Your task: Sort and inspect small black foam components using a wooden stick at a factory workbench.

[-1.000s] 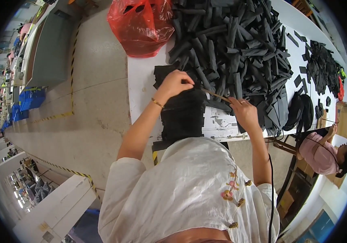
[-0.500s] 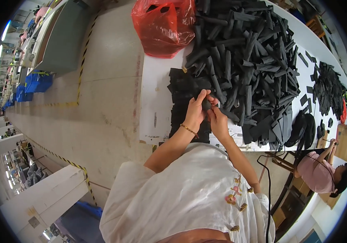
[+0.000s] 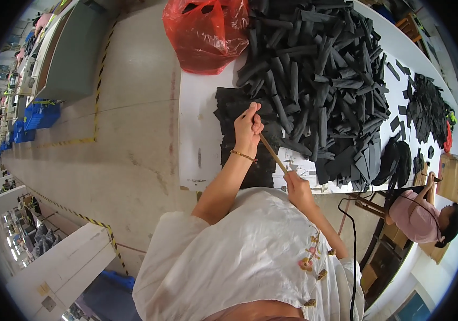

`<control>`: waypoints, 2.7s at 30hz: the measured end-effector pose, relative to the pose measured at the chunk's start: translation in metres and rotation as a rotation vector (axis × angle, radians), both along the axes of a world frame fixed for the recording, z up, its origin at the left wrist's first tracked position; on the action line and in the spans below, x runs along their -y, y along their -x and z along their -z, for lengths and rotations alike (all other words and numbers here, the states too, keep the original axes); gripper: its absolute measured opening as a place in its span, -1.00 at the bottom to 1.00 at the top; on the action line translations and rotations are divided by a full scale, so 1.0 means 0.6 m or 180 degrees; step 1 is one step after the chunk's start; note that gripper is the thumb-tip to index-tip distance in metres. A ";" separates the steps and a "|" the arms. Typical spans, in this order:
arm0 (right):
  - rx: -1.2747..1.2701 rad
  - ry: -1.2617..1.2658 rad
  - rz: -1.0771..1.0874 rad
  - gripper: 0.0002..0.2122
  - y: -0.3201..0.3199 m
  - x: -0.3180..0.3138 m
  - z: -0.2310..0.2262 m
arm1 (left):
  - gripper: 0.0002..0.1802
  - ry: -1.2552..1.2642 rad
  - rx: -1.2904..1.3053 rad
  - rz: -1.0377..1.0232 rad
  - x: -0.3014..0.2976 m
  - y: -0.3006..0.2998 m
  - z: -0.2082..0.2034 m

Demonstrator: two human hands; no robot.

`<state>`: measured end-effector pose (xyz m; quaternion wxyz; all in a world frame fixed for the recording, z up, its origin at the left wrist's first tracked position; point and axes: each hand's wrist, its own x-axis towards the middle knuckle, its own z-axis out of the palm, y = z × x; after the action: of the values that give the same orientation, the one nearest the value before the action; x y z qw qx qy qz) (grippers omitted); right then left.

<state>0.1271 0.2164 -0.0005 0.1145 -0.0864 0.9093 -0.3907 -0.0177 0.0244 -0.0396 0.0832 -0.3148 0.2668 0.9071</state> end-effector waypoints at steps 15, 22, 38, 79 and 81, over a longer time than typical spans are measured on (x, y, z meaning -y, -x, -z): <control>0.0340 0.0833 0.0966 -0.68 0.002 -0.018 -0.070 | -0.74 0.0133 -0.0037 -0.0910 0.067 0.077 -0.010; -0.0814 0.1828 0.0699 -0.89 0.140 0.085 -0.032 | -0.73 0.0094 0.0325 -0.0494 -0.002 0.023 0.009; -0.1159 0.2976 0.2702 -0.81 0.369 -0.071 -0.119 | -0.68 0.1701 -0.1366 0.2752 -0.017 -0.119 -0.018; 0.0024 0.1104 0.0302 -0.85 0.122 0.090 0.040 | -0.71 -0.0533 -0.0364 0.0021 -0.012 -0.059 0.009; -0.0014 0.0956 0.0366 -0.88 0.119 0.099 0.029 | -0.70 -0.0563 -0.0377 -0.0112 -0.011 -0.054 -0.001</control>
<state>0.0558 0.1569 -0.0176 0.0757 -0.0512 0.8444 -0.5279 0.0149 0.0309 -0.0389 0.0787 -0.2567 0.1847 0.9454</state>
